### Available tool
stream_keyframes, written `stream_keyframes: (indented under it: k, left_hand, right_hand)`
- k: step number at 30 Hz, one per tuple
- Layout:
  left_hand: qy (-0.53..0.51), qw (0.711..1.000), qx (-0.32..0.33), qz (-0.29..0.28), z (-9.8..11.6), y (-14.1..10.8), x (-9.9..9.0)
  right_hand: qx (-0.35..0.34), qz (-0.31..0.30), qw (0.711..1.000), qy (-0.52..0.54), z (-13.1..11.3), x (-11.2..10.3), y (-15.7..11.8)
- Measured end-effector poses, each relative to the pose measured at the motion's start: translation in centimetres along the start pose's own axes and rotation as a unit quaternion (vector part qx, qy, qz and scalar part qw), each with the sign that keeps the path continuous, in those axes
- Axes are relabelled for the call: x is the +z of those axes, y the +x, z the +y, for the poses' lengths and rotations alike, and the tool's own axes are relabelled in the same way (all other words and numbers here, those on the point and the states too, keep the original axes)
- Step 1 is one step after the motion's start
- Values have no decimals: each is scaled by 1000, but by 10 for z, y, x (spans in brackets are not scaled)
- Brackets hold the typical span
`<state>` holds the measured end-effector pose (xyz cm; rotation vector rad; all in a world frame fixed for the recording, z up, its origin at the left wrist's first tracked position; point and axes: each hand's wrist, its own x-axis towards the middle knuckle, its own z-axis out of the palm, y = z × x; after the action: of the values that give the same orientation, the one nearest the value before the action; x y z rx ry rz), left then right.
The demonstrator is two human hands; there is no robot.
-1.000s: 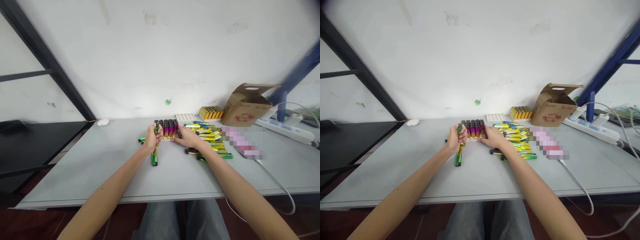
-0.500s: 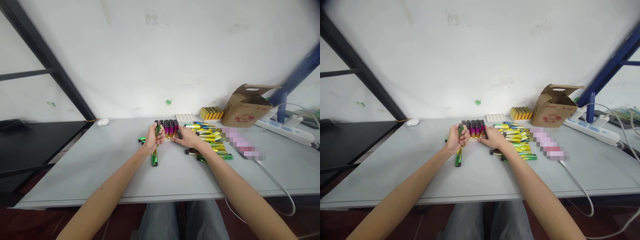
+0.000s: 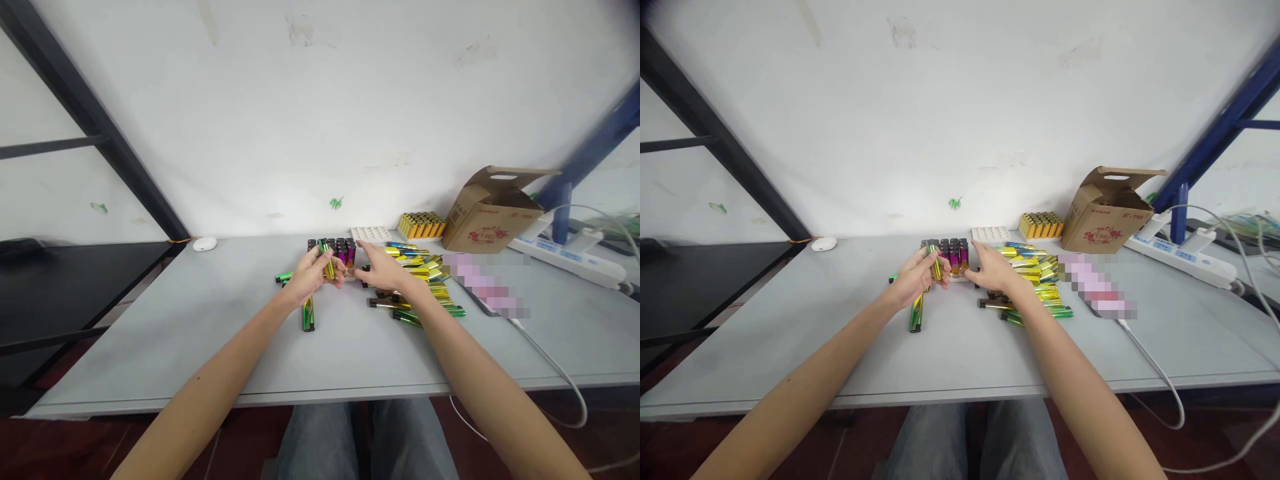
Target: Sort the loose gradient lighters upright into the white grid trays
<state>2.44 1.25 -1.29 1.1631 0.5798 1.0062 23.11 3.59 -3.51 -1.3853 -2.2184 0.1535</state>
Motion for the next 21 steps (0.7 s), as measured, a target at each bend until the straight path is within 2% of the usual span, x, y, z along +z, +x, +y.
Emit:
stream_keyframes:
  k: [5, 7, 14, 21]
  left_hand:
    - [50, 999, -4, 11, -4, 1, -2]
    - [57, 998, -6, 14, -6, 2, -3]
    - [95, 995, -13, 8, -8, 2, -4]
    - [128, 991, -27, -2, -6, -2, -2]
  right_hand:
    - [-20, 159, 982, 98, -7, -11, 2]
    - [-32, 187, 971, 148, -17, -15, 2]
    - [-46, 153, 950, 269, -43, -15, -1]
    - [-15, 118, 939, 322, -45, -13, 1]
